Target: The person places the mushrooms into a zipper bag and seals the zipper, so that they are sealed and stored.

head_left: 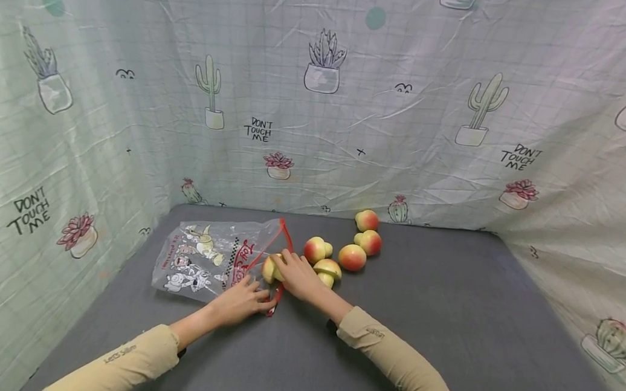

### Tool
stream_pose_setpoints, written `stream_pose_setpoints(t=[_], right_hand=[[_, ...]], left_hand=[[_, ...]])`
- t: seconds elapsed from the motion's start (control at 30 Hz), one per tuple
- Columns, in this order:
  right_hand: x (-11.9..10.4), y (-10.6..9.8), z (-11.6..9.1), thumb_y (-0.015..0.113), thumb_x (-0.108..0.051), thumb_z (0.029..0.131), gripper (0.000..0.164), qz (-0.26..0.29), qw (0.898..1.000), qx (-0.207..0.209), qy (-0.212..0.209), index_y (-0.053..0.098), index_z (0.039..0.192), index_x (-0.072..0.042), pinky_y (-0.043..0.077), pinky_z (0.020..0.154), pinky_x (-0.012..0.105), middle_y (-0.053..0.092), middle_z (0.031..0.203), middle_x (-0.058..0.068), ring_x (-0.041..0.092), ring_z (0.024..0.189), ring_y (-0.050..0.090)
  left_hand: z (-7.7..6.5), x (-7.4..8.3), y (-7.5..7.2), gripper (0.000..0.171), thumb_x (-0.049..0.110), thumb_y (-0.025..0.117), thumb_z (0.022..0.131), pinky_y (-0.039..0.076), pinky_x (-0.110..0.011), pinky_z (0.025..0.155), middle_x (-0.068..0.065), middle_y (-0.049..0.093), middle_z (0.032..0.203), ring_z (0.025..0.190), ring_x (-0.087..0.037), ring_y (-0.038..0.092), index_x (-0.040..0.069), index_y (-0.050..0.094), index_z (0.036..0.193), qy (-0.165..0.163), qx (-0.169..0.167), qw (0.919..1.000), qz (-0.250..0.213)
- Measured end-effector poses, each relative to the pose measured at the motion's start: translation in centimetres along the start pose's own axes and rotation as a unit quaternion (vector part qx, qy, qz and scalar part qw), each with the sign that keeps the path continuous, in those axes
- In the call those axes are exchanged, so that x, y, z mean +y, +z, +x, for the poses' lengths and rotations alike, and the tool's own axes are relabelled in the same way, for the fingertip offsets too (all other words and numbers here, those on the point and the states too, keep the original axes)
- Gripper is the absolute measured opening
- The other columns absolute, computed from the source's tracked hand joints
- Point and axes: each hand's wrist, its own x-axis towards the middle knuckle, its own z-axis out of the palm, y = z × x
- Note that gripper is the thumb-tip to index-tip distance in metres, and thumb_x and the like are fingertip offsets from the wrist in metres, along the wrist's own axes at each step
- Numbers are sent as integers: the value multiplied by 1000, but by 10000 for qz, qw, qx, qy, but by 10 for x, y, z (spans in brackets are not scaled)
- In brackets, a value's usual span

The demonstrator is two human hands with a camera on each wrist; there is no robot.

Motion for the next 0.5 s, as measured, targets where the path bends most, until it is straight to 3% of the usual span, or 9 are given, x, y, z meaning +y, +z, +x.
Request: stream_pose_setpoints(t=[0.13,0.33,0.4,0.5], right_hand=[[0,0,-2,68,-26,76,59,-282,9996,33,-76,42,127,-13,44,70,28,52,108,2,17,89,53],[2,-1,-12,60,-22,81,25,-436,9984,288,-208,49,102,-14,41,61,25,57,94,-1,15,80,53],[2,-2,-16,58,-21,83,20,-321,9989,196,-282,50,100,-13,43,62,25,58,100,0,15,82,55],[2,-6,-23,57,-20,84,26,-56,9992,-96,-381,53,108,-13,47,69,29,56,117,4,17,92,57]], left_hand=[[1,1,1,37,24,58,78,45,-45,81,7,59,96,81,-18,56,34,58,114,5,7,10000,-39],[0,1,3,36,23,59,78,45,-45,81,8,58,96,80,-17,56,34,59,113,-22,-38,10000,-57],[0,0,3,36,23,59,78,45,-45,81,8,58,95,80,-17,56,33,59,112,-25,-10,10000,-44],[-1,0,3,36,24,60,77,45,-44,81,8,58,94,81,-17,56,33,60,112,-28,44,10000,-59]])
